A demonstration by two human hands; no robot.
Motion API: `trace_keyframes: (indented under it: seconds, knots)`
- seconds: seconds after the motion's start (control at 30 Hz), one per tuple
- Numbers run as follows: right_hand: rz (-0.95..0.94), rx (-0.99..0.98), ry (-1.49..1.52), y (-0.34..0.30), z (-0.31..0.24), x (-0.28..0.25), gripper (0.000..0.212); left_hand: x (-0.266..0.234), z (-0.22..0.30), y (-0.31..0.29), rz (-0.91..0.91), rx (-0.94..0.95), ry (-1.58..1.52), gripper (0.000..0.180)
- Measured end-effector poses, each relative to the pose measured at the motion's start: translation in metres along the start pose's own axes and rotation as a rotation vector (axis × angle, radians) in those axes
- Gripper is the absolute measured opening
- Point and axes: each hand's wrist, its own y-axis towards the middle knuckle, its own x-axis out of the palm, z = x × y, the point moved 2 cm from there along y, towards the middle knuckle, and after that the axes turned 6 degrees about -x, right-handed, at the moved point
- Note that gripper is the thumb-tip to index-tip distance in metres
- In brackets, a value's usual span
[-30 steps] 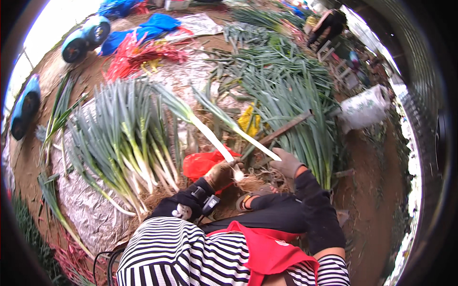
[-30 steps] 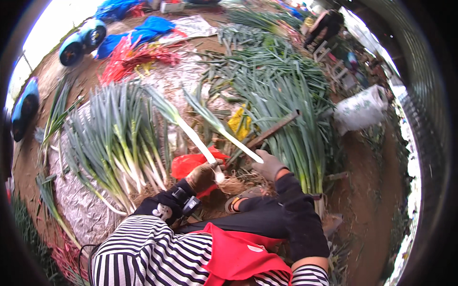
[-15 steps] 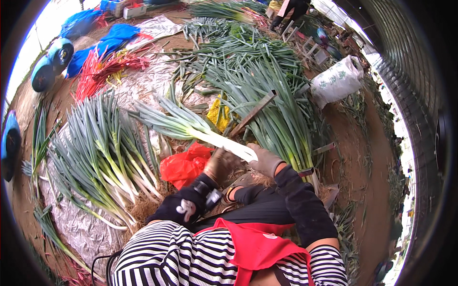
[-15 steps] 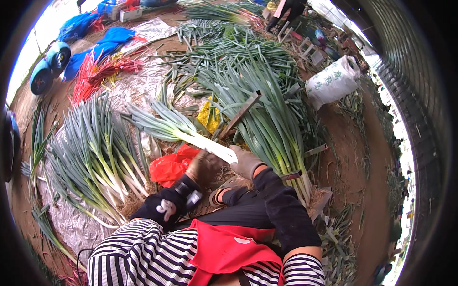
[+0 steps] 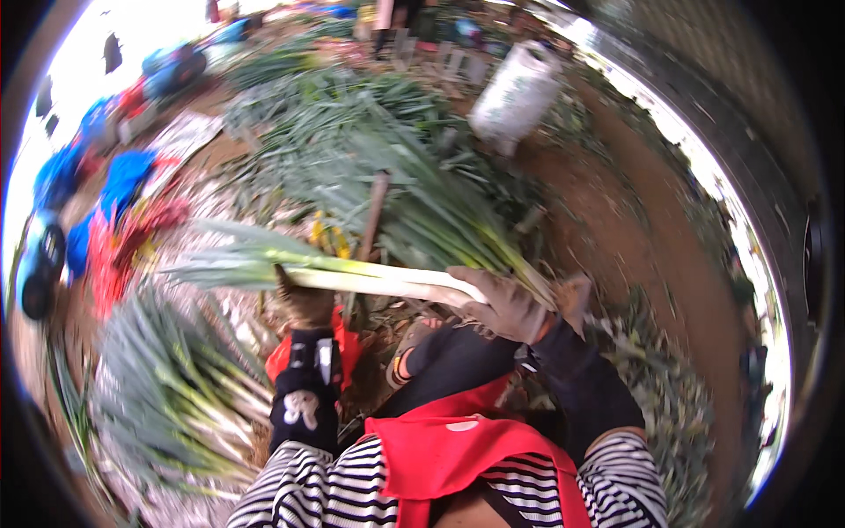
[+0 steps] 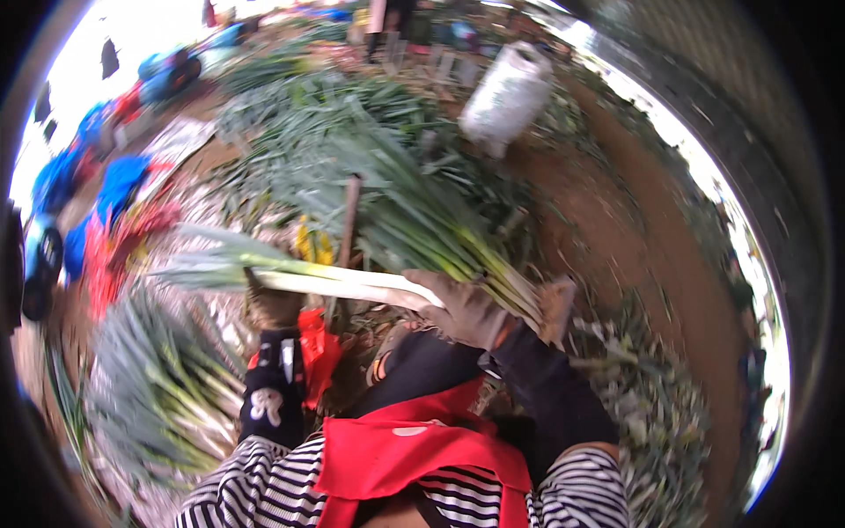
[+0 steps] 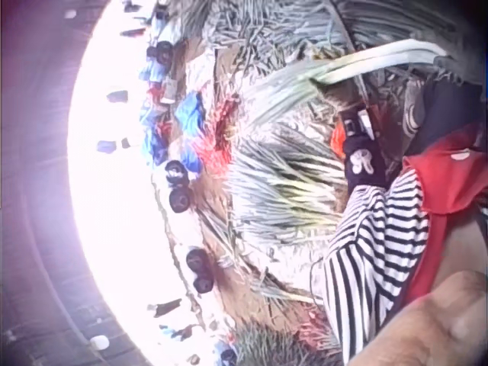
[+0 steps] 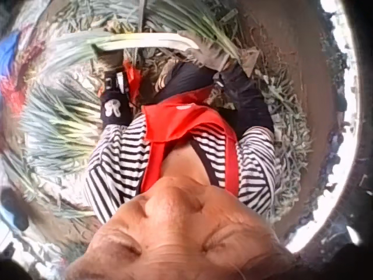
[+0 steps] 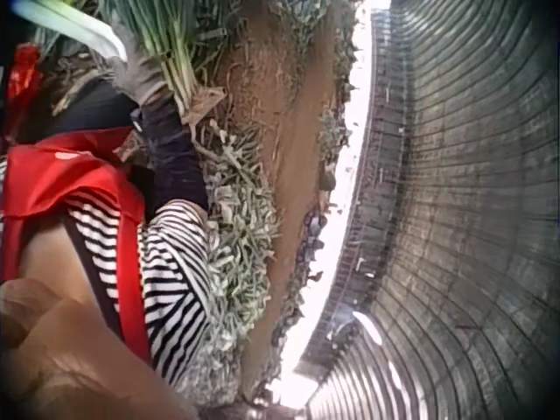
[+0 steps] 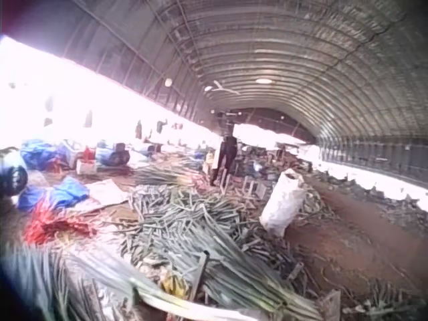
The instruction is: The recorder is sorting, cleaning, and bundling leeks in a large agricultural processing facility.
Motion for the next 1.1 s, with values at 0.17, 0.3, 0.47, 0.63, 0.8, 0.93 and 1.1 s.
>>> trace_keyframes:
  seconds: [0.17,0.3,0.47,0.63,0.8,0.93,1.1]
  knots:
    - [0.222,0.155,-0.094,-0.045,0.033,-0.017,0.043,0.108,-0.042,0.017,-0.166,-0.096,0.136,0.046]
    - [0.469,0.270,-0.309,-0.064,0.050,-0.047,0.035,0.177,-0.092,0.036,-0.173,-0.151,0.357,0.046]
    - [0.541,0.302,-0.160,-0.092,0.101,-0.078,0.033,0.219,-0.176,0.062,-0.201,-0.428,0.428,0.043]
    - [0.564,0.364,0.421,-0.140,0.186,-0.055,0.030,0.181,-0.206,0.066,-0.073,-0.450,0.620,0.043]
    - [0.194,0.828,0.640,-0.198,0.265,0.021,0.036,0.144,-0.212,0.054,-0.111,-0.480,0.592,0.027]
    - [-0.374,0.879,-0.070,-0.218,0.290,0.059,0.041,0.144,-0.205,0.064,-0.212,-0.477,0.520,0.024]
    - [-0.140,1.013,0.023,-0.196,0.326,0.047,0.053,0.142,-0.210,0.082,-0.239,-0.483,0.501,0.034]
